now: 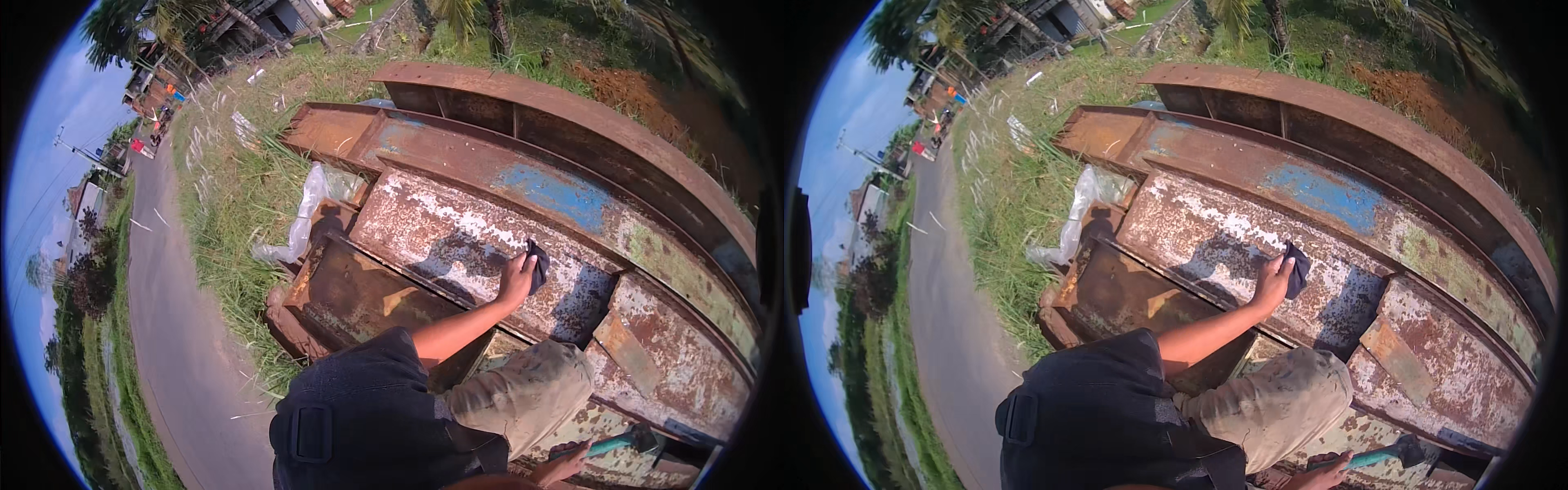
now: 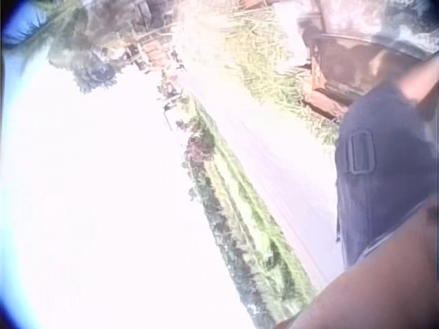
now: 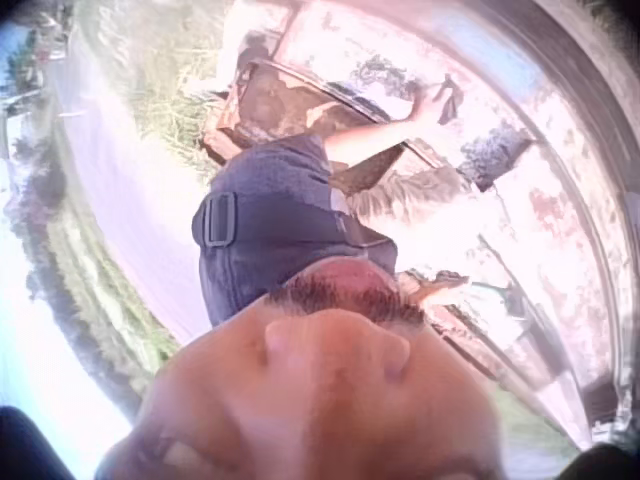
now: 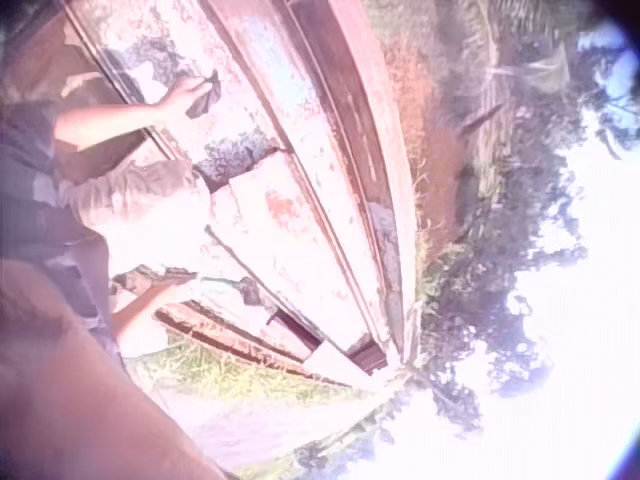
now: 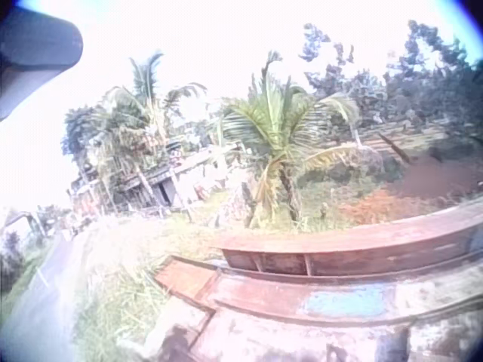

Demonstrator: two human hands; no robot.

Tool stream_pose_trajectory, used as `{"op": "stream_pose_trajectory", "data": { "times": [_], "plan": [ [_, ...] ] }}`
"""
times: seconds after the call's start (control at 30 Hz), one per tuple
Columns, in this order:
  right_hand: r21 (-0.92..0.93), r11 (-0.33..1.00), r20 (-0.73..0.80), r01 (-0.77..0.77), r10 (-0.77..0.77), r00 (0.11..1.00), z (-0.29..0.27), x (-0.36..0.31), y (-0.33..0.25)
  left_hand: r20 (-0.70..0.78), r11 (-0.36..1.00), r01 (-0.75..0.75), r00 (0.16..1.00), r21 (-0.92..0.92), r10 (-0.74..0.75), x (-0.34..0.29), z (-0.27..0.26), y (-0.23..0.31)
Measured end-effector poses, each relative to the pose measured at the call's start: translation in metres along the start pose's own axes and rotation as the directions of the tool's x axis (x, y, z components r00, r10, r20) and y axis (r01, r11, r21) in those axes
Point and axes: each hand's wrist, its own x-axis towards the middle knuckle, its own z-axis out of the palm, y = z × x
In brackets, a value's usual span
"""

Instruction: The person uses a hammer and a cloth to scrape and wipe a flat metal plate while sitting on a large metal structure outdoors.

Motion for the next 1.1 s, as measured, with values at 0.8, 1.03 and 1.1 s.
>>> {"op": "stream_pose_trajectory", "data": {
  "times": [0.8,1.03,1.1],
  "plan": [
    [0.05,0.985,-0.018,-0.164,0.165,0.986,-0.084,0.002,0.058,0.714,0.973,0.094,0.695,-0.209,0.087,-0.078,0.143,0.032],
    [0.064,0.973,0.002,-0.221,0.222,0.975,-0.085,-0.018,0.077,0.631,0.901,-0.415,0.668,-0.124,0.395,-0.068,0.174,0.039],
    [0.028,0.974,-0.021,-0.225,0.226,0.974,-0.089,-0.027,0.079,0.616,0.97,-0.222,0.751,-0.104,0.238,-0.077,0.187,0.04]
  ]
}}
